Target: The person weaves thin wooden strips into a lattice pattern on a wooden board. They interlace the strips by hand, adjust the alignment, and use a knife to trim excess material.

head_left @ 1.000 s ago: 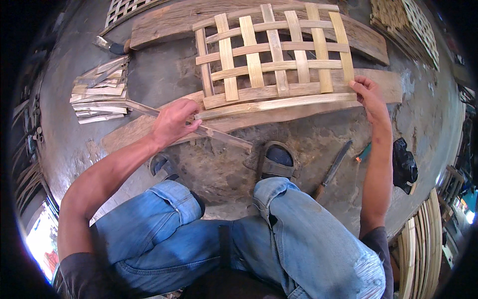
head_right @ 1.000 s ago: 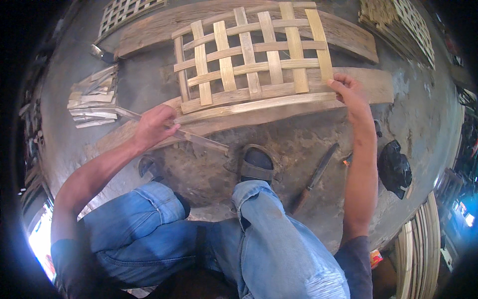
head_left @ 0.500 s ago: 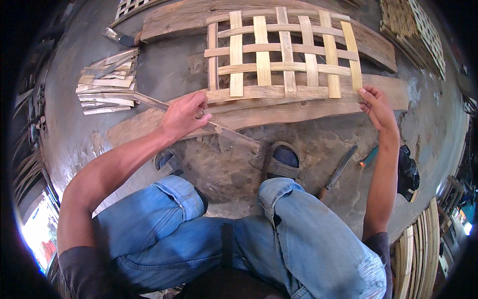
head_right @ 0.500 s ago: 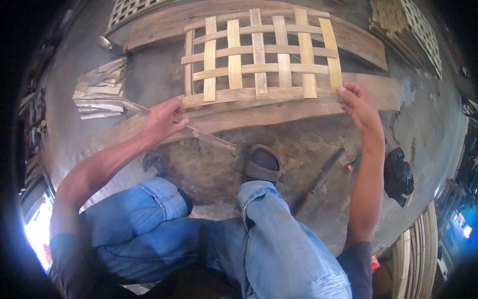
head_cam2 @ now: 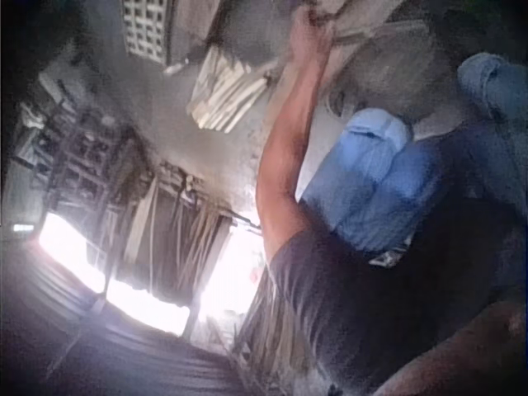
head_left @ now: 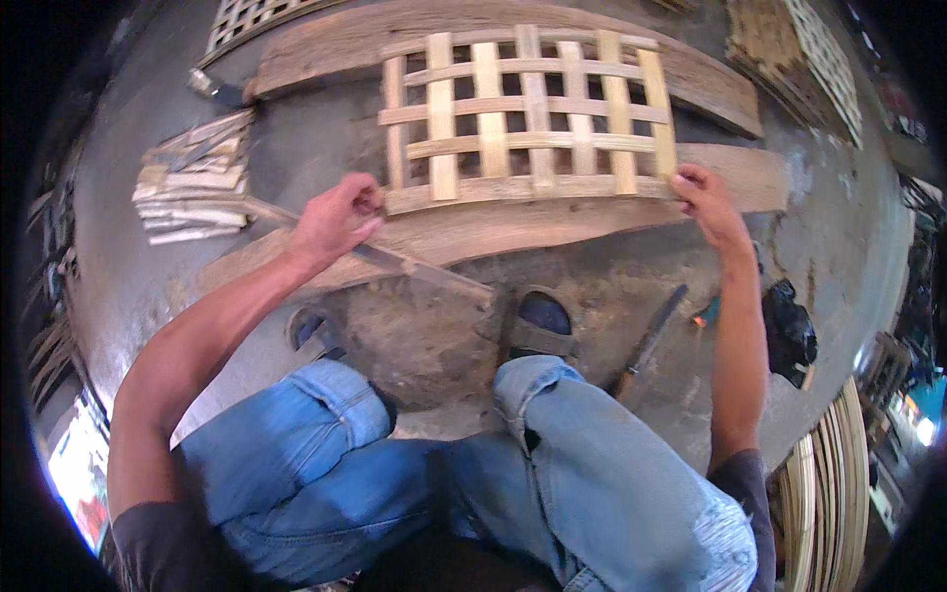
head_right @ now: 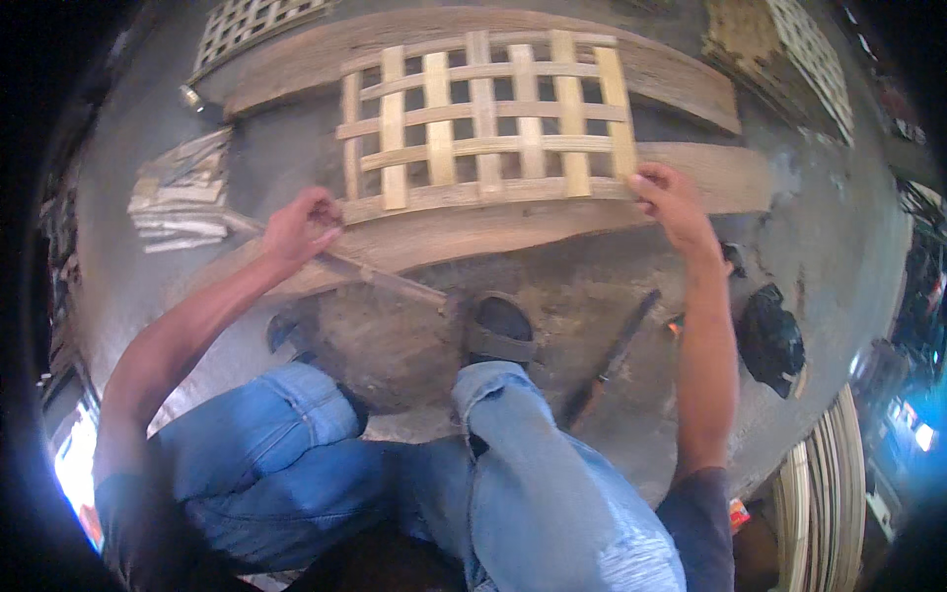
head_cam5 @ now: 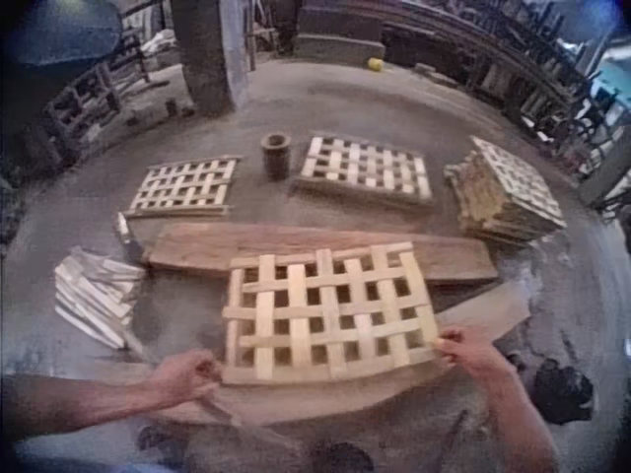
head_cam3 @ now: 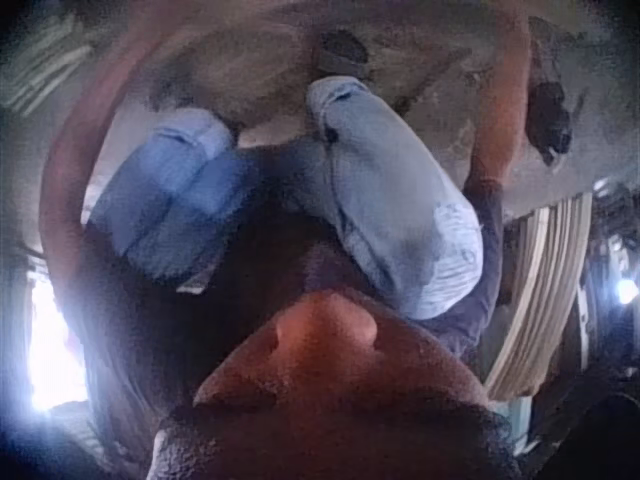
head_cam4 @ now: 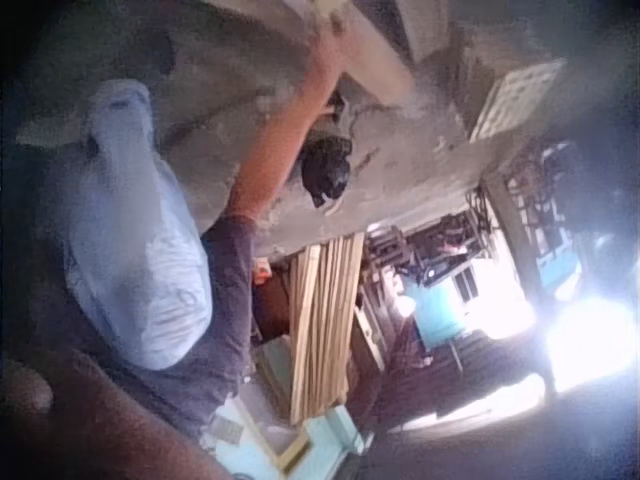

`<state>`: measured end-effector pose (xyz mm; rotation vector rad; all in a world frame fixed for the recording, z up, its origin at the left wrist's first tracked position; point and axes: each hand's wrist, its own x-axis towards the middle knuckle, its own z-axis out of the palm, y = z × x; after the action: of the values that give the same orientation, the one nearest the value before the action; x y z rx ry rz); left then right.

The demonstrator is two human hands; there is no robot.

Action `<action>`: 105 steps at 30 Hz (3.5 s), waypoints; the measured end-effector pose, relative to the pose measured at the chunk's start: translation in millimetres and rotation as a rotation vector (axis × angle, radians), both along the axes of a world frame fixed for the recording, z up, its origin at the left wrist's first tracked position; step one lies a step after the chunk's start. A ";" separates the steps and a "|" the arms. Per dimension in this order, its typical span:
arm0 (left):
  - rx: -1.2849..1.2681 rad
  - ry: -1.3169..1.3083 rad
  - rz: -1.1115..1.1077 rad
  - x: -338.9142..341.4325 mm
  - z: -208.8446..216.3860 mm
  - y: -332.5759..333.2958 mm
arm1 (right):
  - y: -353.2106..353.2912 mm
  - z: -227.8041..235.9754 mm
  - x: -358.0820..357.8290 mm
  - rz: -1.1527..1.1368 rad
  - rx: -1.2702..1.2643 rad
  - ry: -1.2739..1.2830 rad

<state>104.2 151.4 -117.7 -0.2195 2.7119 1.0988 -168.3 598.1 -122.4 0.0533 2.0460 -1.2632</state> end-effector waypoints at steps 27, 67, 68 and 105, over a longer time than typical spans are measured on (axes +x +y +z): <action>0.096 -0.017 -0.003 -8.7 -3.1 -16.9 | -5.9 12.8 0.7 -0.030 0.000 -0.053; -0.077 0.105 -0.152 -0.5 7.2 -20.9 | -6.7 7.1 -1.3 0.023 0.045 -0.028; -0.056 0.095 -0.131 -2.6 8.5 -19.0 | -7.5 7.6 0.6 0.021 0.043 -0.018; -0.112 0.119 -0.101 -15.2 16.4 -11.1 | -16.2 2.1 6.1 0.133 0.121 0.178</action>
<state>89.1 140.3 -101.3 -0.0350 2.8573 0.9627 -162.3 581.9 -120.3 -0.1413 2.2370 -1.0951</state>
